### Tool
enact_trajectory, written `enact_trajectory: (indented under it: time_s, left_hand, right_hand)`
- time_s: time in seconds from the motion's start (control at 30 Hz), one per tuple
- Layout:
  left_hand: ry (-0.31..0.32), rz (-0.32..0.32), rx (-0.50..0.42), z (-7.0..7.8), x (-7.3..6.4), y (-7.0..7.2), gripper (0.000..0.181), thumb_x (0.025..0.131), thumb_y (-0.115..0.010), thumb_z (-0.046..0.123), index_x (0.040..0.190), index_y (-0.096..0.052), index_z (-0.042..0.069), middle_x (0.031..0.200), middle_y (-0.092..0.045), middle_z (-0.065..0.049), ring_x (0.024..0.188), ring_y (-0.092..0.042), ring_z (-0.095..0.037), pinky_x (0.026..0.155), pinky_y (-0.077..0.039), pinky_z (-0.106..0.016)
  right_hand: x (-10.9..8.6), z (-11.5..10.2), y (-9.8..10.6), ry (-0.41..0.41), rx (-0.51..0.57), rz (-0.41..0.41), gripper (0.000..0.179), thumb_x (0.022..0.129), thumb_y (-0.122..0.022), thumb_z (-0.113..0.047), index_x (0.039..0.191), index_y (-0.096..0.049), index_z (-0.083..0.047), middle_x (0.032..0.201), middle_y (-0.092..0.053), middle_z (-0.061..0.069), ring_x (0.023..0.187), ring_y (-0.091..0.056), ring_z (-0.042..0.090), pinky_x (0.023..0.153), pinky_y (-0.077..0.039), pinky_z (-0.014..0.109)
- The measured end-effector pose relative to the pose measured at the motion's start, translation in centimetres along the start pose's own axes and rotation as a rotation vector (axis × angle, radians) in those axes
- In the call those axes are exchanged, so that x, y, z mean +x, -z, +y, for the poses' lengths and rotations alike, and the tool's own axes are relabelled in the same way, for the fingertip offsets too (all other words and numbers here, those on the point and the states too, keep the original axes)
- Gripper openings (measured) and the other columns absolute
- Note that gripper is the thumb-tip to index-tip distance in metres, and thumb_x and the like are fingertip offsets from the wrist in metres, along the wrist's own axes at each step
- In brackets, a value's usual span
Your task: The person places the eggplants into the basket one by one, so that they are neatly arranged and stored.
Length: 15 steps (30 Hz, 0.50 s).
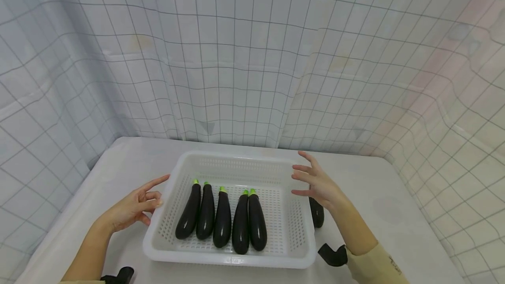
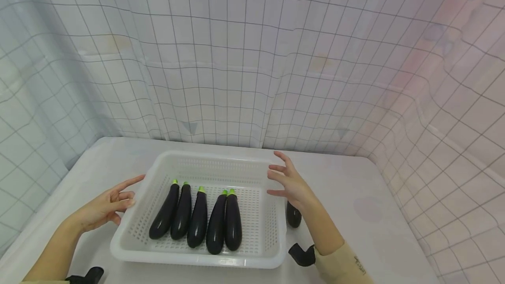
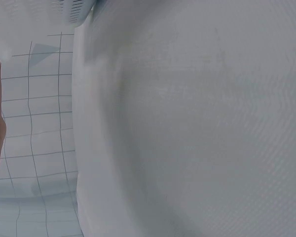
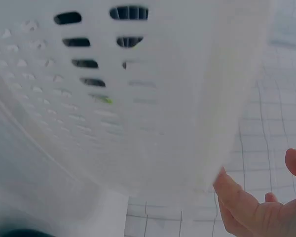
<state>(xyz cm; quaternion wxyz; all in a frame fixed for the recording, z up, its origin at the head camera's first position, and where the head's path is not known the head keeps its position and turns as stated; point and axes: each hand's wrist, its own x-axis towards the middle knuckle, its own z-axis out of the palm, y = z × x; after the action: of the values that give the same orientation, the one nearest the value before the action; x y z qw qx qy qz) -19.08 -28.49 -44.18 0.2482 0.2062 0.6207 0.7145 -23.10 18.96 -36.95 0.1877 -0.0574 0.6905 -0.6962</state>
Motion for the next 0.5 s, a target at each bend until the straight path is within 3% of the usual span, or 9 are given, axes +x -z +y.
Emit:
enact_trajectory:
  time_s: [0.23, 0.5]
  left_hand:
    - [0.039, 0.005, 0.013, -0.1, 0.1, 0.1, 0.064, 0.096, -0.041, 0.001, 0.147, -0.009, 0.021, 0.094, -0.058, 0.004, 0.085, -0.064, -0.016, 0.061, -0.057, -0.037]
    - [0.040, 0.010, 0.016, 0.0, 0.0, 0.1, 0.065, 0.096, -0.041, 0.001, 0.147, -0.006, 0.019, 0.092, -0.058, 0.004, 0.084, -0.064, -0.015, 0.061, -0.057, -0.035]
  right_hand:
    - [-1.0, -0.4, 3.3, 0.055, 0.001, 0.066, 0.073, 0.093, -0.052, -0.008, 0.146, -0.004, -0.024, 0.143, -0.016, 0.020, 0.125, -0.028, 0.036, 0.091, -0.045, 0.051]
    - [-1.7, 1.2, 6.2, 0.056, 0.019, 0.135, 0.073, 0.094, -0.049, -0.010, 0.146, 0.000, -0.023, 0.145, -0.010, 0.022, 0.123, -0.029, 0.035, 0.092, -0.044, 0.052]
